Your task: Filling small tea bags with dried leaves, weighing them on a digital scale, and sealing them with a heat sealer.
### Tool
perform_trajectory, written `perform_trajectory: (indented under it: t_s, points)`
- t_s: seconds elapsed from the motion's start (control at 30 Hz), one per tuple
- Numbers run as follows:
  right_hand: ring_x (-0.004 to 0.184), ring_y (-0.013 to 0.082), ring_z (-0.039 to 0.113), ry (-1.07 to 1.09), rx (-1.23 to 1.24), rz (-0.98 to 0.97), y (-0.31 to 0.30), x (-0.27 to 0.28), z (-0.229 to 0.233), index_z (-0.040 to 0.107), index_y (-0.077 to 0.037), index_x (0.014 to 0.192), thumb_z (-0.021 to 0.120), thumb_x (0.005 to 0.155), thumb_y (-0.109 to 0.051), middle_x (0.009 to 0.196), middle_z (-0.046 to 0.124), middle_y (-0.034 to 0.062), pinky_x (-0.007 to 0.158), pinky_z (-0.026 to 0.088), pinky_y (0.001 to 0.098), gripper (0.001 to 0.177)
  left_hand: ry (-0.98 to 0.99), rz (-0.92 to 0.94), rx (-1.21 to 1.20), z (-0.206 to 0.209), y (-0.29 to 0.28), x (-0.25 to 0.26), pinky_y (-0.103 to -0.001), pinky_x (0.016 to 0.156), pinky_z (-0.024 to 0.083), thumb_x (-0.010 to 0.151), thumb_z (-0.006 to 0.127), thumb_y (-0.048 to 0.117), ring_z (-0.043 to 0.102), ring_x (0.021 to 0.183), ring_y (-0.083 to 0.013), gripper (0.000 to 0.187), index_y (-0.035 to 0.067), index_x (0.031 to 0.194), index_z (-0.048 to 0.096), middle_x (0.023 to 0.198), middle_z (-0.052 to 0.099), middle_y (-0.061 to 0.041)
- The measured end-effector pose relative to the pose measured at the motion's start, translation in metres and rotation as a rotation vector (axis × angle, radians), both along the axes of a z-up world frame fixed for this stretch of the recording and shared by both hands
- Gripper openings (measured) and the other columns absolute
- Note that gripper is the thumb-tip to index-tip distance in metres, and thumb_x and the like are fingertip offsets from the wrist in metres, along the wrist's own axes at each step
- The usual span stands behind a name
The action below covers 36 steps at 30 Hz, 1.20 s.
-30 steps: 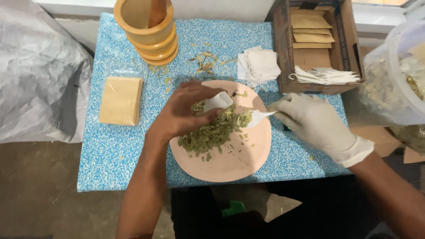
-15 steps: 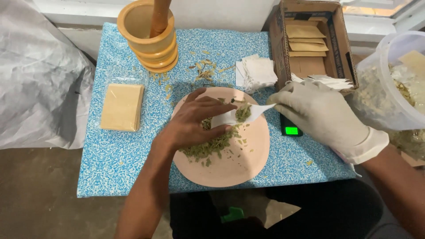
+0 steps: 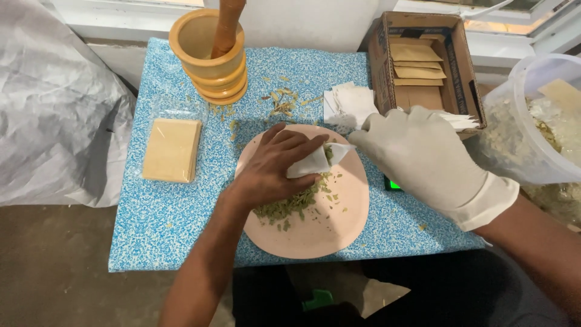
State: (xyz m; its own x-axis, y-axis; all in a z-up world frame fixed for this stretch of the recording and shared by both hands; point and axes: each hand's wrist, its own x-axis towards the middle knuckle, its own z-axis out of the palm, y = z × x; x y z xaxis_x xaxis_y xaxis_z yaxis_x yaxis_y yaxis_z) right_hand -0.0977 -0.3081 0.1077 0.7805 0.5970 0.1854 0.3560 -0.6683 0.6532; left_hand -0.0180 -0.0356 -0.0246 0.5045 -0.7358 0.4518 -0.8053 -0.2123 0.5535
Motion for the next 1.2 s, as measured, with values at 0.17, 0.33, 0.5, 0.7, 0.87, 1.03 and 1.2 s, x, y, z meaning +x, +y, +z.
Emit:
perform_trajectory:
  t_s: [0.17, 0.33, 0.5, 0.7, 0.87, 1.03, 1.2]
  points:
    - [0.059, 0.0264, 0.056, 0.014, 0.064, -0.015, 0.022, -0.011, 0.009, 0.060, -0.023, 0.099, 0.075, 0.090, 0.002, 0.079, 0.052, 0.0010, 0.046, 0.043, 0.0411, 0.031, -0.041, 0.056, 0.002, -0.004, -0.006, -0.003, -0.060, 0.132, 0.029, 0.105, 0.074, 0.025, 0.065, 0.134, -0.0304, 0.083, 0.019, 0.177, 0.032, 0.139, 0.073, -0.008]
    - [0.060, 0.0287, 0.058, 0.002, 0.141, -0.038, 0.039, -0.021, 0.019, 0.066, -0.023, 0.107, 0.070, 0.116, -0.031, 0.084, 0.055, 0.0031, 0.046, 0.046, 0.0445, 0.013, -0.028, 0.074, -0.061, -0.003, -0.006, -0.005, -0.063, 0.132, 0.032, 0.107, 0.073, 0.019, 0.067, 0.142, -0.0329, 0.088, 0.020, 0.180, 0.023, 0.153, 0.074, -0.011]
    - [0.057, 0.0220, 0.055, -0.074, 0.053, -0.088, 0.042, -0.027, 0.022, 0.060, -0.026, 0.100, 0.074, 0.092, -0.005, 0.078, 0.050, -0.0026, 0.044, 0.041, 0.0376, 0.026, 0.020, 0.068, -0.068, -0.003, -0.007, -0.007, -0.062, 0.133, 0.032, 0.111, 0.067, 0.020, 0.071, 0.133, -0.0323, 0.084, 0.021, 0.180, 0.020, 0.146, 0.077, -0.011]
    - [0.049, 0.0214, 0.044, -0.124, 0.098, -0.019, 0.034, -0.028, 0.028, 0.062, -0.022, 0.101, 0.079, 0.092, 0.007, 0.084, 0.050, 0.0000, 0.040, 0.033, 0.0371, 0.034, 0.182, 0.040, -0.054, 0.000, -0.009, -0.007, -0.053, 0.095, 0.051, 0.114, 0.067, 0.020, 0.068, 0.110, -0.0398, 0.097, 0.020, 0.182, -0.001, 0.128, 0.074, -0.019]
    - [0.055, 0.0135, 0.055, -0.089, 0.123, -0.098, 0.011, -0.027, 0.032, 0.071, -0.027, 0.109, 0.077, 0.113, -0.012, 0.074, 0.052, -0.0057, 0.042, 0.039, 0.0332, 0.017, 0.240, 0.027, -0.087, 0.003, -0.007, -0.006, -0.050, 0.083, 0.049, 0.117, 0.067, 0.021, 0.063, 0.094, -0.0315, 0.098, 0.024, 0.182, -0.007, 0.118, 0.073, -0.017]
    - [0.050, 0.0102, 0.064, 0.212, 0.334, -0.122, -0.032, -0.024, -0.016, 0.086, -0.021, 0.124, 0.069, 0.118, -0.023, 0.069, 0.071, -0.0051, 0.037, 0.057, 0.0274, 0.018, 0.384, 0.143, -0.029, 0.020, 0.003, -0.004, -0.047, 0.072, 0.043, 0.115, 0.070, 0.017, 0.055, 0.082, -0.0265, 0.101, 0.025, 0.183, -0.004, 0.097, 0.063, -0.011]
    - [0.073, 0.0183, 0.073, 0.133, 0.254, -0.345, -0.043, -0.025, -0.085, 0.067, -0.038, 0.100, 0.064, 0.113, -0.044, 0.077, 0.059, -0.0119, 0.059, 0.053, 0.0346, 0.015, 0.454, 0.166, -0.185, 0.036, 0.006, -0.014, -0.062, 0.103, 0.054, 0.099, 0.069, -0.008, 0.072, 0.106, -0.0436, 0.108, 0.021, 0.183, 0.008, 0.123, 0.076, -0.027]
